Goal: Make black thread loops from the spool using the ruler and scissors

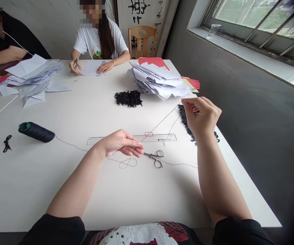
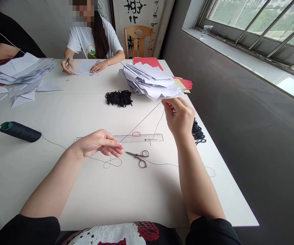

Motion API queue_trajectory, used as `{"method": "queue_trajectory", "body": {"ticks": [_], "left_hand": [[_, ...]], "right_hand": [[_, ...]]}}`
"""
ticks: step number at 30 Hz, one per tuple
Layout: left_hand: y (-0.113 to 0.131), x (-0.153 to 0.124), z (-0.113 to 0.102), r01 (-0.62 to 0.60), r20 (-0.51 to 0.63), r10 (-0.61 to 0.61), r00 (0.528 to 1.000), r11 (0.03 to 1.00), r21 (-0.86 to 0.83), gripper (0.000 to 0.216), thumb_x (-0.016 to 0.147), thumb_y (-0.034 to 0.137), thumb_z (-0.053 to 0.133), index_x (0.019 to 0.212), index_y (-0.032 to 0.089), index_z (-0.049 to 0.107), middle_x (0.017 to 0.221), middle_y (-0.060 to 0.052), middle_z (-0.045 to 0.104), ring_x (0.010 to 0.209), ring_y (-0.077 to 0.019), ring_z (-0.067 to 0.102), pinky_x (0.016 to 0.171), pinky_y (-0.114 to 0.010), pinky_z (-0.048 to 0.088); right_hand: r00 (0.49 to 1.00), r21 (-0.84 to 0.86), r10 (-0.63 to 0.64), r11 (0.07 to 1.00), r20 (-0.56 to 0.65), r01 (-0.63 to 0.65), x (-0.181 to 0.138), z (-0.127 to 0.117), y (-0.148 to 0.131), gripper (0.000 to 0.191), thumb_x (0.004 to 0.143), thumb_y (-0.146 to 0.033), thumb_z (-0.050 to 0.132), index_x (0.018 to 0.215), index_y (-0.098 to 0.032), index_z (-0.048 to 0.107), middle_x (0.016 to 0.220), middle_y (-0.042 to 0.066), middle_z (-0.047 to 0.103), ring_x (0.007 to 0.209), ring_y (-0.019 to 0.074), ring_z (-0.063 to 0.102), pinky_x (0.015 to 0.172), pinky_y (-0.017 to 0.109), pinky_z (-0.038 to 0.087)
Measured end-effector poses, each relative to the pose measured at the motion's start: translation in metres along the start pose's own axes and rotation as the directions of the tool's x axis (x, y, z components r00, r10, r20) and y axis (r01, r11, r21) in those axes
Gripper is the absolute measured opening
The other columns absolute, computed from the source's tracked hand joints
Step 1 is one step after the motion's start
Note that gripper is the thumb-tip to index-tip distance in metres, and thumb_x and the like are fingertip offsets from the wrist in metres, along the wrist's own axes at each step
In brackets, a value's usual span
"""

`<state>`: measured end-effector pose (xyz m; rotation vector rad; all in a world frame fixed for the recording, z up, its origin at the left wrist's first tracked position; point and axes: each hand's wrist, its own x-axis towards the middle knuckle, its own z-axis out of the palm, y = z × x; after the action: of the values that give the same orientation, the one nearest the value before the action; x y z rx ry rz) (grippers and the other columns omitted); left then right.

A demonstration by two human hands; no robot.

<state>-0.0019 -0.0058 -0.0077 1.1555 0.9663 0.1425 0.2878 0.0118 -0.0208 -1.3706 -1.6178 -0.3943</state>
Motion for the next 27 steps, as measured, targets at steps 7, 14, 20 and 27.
{"method": "queue_trajectory", "body": {"ticks": [7, 14, 20, 27], "left_hand": [[-0.001, 0.001, 0.0, -0.005, -0.018, 0.005, 1.0, 1.0, 0.0, 0.025, 0.075, 0.04, 0.078, 0.082, 0.016, 0.078, 0.09, -0.008, 0.077, 0.083, -0.0171, 0.073, 0.065, -0.015, 0.054], [-0.002, 0.002, -0.002, -0.009, -0.027, 0.008, 1.0, 1.0, -0.012, 0.024, 0.075, 0.039, 0.077, 0.081, 0.016, 0.078, 0.09, -0.009, 0.077, 0.083, -0.0172, 0.073, 0.065, -0.016, 0.054], [-0.003, 0.003, -0.007, -0.042, -0.097, 0.039, 0.994, 0.999, -0.026, 0.025, 0.075, 0.041, 0.077, 0.084, 0.018, 0.078, 0.092, -0.007, 0.077, 0.086, -0.0172, 0.073, 0.067, -0.016, 0.053], [-0.002, 0.004, -0.013, -0.057, -0.163, 0.052, 0.985, 0.998, -0.025, 0.025, 0.074, 0.041, 0.077, 0.083, 0.018, 0.078, 0.092, -0.008, 0.077, 0.087, -0.018, 0.073, 0.069, -0.018, 0.053]], "right_hand": [[0.994, 0.104, 0.093, 0.991, -0.062, -0.086, 0.0, -0.002, -0.001, 0.013, 0.088, -0.025, 0.059, 0.083, -0.021, 0.07, 0.076, 0.003, 0.068, 0.068, 0.0151, 0.062, 0.058, 0.028, 0.049], [0.932, 0.014, 0.176, 0.982, 0.317, -0.19, -0.005, 0.009, 0.001, 0.019, 0.089, -0.026, 0.054, 0.093, -0.019, 0.071, 0.087, 0.006, 0.07, 0.075, 0.0172, 0.064, 0.073, 0.033, 0.053], [0.653, -0.249, 0.168, 0.968, 0.739, 0.032, -0.033, -0.012, -0.026, 0.039, 0.091, -0.015, 0.047, 0.129, -0.011, 0.057, 0.127, 0.018, 0.06, 0.107, 0.0311, 0.061, 0.079, 0.042, 0.052], [0.41, -0.014, 0.016, 1.0, 0.912, -0.009, -0.087, -0.036, -0.057, 0.014, 0.095, -0.014, 0.046, 0.093, -0.016, 0.06, 0.091, 0.007, 0.063, 0.066, 0.0139, 0.06, 0.058, 0.025, 0.042]]}}
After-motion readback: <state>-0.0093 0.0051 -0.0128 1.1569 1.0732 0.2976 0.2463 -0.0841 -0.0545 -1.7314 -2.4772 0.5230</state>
